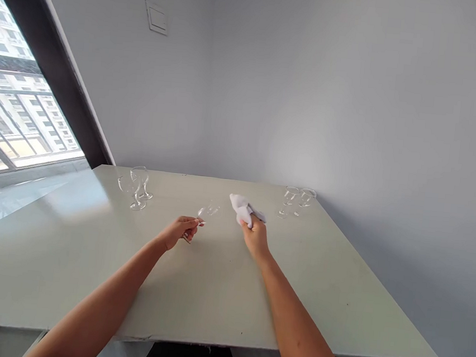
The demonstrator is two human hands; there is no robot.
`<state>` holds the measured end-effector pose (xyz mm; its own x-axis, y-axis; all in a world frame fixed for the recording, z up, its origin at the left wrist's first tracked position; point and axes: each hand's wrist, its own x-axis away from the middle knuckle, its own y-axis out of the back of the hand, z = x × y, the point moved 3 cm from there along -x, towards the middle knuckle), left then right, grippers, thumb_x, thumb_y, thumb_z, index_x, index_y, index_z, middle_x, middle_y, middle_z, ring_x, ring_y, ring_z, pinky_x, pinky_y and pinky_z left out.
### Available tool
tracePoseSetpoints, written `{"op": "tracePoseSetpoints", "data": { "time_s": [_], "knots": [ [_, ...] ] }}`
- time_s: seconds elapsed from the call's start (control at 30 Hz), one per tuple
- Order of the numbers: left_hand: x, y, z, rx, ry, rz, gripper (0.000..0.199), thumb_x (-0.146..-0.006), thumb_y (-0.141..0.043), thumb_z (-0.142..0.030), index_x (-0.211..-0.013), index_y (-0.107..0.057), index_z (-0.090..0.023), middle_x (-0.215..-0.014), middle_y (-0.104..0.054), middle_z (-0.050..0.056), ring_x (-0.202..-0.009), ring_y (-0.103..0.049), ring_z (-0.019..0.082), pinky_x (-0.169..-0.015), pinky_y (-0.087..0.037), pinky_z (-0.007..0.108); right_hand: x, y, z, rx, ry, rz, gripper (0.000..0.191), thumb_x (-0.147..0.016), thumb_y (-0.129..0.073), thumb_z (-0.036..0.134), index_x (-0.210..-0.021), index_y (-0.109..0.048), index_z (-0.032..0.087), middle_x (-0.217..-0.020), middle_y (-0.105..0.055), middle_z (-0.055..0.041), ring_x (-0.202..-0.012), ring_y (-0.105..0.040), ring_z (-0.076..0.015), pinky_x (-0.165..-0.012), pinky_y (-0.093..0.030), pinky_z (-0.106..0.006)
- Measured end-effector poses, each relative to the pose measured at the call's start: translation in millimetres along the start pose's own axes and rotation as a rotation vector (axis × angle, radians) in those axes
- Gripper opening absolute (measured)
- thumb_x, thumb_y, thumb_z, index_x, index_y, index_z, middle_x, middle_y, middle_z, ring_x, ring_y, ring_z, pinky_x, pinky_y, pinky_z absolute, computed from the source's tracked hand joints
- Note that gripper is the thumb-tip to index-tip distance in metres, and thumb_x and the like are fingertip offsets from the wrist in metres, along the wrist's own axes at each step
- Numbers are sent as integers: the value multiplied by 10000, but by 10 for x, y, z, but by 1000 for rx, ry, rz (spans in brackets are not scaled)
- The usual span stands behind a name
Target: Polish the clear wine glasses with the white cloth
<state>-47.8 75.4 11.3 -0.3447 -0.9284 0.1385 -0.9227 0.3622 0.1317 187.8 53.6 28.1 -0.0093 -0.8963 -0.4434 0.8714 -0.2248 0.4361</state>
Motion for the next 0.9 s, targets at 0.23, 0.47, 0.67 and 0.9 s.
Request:
{"op": "tracePoseSetpoints", "data": {
  "time_s": [0.23,0.47,0.67,0.9],
  "knots": [
    [113,-252,-61,-692,-156,-164,268,-705,-483,-278,-463,-445,-168,-499,-495,18,-509,-473,135,-524,-298,253,266,-454,501,391,529,242,372,-854,-428,297,-1217,-494,252,-1156,-570,-60,-1096,-456,-259,-959,-278,-460],
    [245,-421,-158,-966,-533,-151,222,-816,-425,-307,-941,-585,-217,-665,-608,28,-600,-530,151,-556,-299,244,34,-219,257,-360,-70,114,240,-806,-480,363,-864,-655,209,-922,-646,-50,-873,-563,-203,-771,-453,-352],
    [203,-432,-113,-802,-545,-294,310,-856,-370,-282,-1141,-469,-210,-681,-567,4,-619,-508,131,-551,-332,221,108,-430,140,-1233,-548,95,301,-776,-527,427,-946,-601,189,-965,-642,-48,-882,-583,-230,-701,-493,-387],
    [205,-560,-96,-679,-635,-550,351,-838,-358,-171,-1173,-452,-209,-964,-469,79,-783,-491,147,-676,-427,272,333,-798,306,-1250,-464,155,179,-787,-541,349,-886,-612,217,-900,-635,-5,-828,-561,-150,-721,-441,-282]
  ]
}}
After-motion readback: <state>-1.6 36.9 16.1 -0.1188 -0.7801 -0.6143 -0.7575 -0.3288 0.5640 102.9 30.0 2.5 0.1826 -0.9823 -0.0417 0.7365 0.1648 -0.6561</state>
